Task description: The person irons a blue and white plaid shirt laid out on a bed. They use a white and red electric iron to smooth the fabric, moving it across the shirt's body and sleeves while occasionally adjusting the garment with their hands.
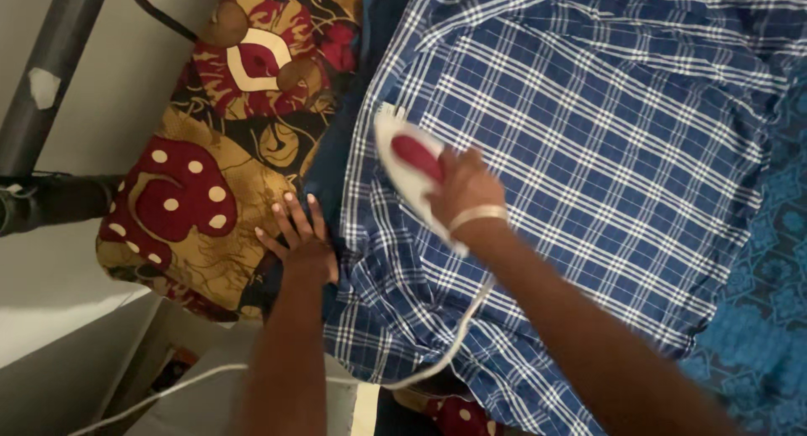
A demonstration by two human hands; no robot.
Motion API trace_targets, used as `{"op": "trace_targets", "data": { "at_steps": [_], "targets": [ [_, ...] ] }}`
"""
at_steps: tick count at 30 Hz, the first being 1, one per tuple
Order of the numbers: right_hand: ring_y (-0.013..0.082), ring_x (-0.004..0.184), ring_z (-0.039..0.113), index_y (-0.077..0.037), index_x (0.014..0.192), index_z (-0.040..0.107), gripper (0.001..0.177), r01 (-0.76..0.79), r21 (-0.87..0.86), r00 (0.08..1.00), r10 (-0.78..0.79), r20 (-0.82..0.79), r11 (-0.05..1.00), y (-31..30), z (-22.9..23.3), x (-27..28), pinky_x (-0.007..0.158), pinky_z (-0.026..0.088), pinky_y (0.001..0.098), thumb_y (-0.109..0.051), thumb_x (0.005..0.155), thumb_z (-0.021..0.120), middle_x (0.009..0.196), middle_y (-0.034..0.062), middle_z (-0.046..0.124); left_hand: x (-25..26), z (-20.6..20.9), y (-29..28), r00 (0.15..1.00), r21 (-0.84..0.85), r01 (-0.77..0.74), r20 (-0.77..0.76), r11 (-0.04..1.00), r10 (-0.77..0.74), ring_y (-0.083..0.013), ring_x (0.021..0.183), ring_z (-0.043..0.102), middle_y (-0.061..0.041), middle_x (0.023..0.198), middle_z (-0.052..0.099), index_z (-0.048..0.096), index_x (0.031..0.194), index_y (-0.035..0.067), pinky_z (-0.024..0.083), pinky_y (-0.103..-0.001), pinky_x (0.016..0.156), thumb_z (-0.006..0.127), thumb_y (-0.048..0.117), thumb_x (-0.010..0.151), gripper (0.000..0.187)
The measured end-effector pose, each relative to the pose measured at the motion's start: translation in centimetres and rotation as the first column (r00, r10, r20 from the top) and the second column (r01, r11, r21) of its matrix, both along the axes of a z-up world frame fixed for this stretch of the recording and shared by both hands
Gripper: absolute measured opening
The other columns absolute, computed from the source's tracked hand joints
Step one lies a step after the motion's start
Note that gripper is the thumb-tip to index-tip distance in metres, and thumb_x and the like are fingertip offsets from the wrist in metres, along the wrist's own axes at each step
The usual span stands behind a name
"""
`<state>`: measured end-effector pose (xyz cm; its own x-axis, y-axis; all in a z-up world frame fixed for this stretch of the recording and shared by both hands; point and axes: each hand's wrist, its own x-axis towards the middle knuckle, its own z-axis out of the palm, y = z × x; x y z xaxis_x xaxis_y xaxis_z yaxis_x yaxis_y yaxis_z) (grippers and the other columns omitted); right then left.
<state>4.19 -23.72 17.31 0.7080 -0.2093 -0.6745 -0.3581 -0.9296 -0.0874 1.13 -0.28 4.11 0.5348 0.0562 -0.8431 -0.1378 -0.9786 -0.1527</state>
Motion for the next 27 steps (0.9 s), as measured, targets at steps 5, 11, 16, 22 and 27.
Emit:
{"op": "trace_targets", "data": {
  "at_steps": [5, 11, 16, 22, 27],
  "targets": [
    [0.0339, 0.083, 0.074, -0.014, 0.128, 0.058, 0.038, -0.238, 0.191, 0.956, 0.264, -0.125, 0.952, 0.5, 0.6, -8.7, 0.071, 0.063, 0.0434, -0.029, 0.095, 0.069, 0.125, 0.0165, 0.053, 0.4, -0.1, 0.0, 0.998, 0.023, -0.030, -0.060, 0.999, 0.032, -0.0460, 0.150, -0.036, -0.021, 0.163, -0.043, -0.034, 0.159, 0.018, -0.009, -0.077, 0.113, 0.093, 0.033, 0.071, 0.156],
    [0.0266, 0.080, 0.075, -0.012, 0.124, 0.067, 0.038, -0.327, 0.117, 0.945, 0.327, 0.021, 0.938, -2.8, -0.5, -11.9, 0.059, 0.063, 0.0345, -0.020, 0.088, 0.075, 0.118, 0.0185, 0.064, -1.3, -2.1, 0.5, 0.989, 0.020, 0.050, 0.142, 0.999, -0.052, -0.0476, 0.152, -0.029, -0.022, 0.165, -0.037, -0.027, 0.162, 0.015, -0.008, -0.080, 0.111, 0.092, 0.031, 0.071, 0.151],
    [0.0263, 0.069, 0.067, -0.011, 0.132, 0.068, 0.039, 0.207, -0.085, 0.976, -0.200, 0.086, 0.975, -10.9, -0.2, -6.4, 0.054, 0.063, 0.0377, -0.029, 0.097, 0.071, 0.118, 0.0221, 0.063, -1.7, -2.3, 0.8, 0.988, 0.012, 0.049, 0.143, 0.999, -0.051, -0.0492, 0.154, -0.026, -0.023, 0.167, -0.034, -0.025, 0.164, 0.015, -0.006, -0.080, 0.113, 0.091, 0.031, 0.072, 0.149],
    [0.0324, 0.083, 0.075, -0.010, 0.135, 0.066, 0.062, 0.368, -0.123, 0.896, -0.316, 0.312, 0.921, -23.9, -0.9, -1.1, 0.075, 0.059, 0.0442, -0.032, 0.081, 0.089, 0.107, 0.0188, 0.074, -0.5, -1.2, 0.3, 0.999, 0.005, 0.002, 0.050, 1.000, -0.003, -0.0497, 0.150, -0.032, -0.024, 0.163, -0.040, -0.031, 0.160, 0.014, -0.008, -0.080, 0.109, 0.090, 0.030, 0.073, 0.150],
    [0.0337, 0.084, 0.076, -0.013, 0.136, 0.068, 0.058, 0.184, -0.228, 0.981, -0.163, 0.108, 0.956, -24.6, -0.3, -1.4, 0.075, 0.062, 0.0451, -0.036, 0.086, 0.087, 0.107, 0.0194, 0.076, -0.4, -0.5, 0.0, 0.999, -0.005, -0.035, 0.013, 0.999, 0.036, -0.0466, 0.152, -0.032, -0.021, 0.164, -0.040, -0.032, 0.161, 0.015, -0.009, -0.080, 0.111, 0.090, 0.027, 0.072, 0.152]
  ]
}}
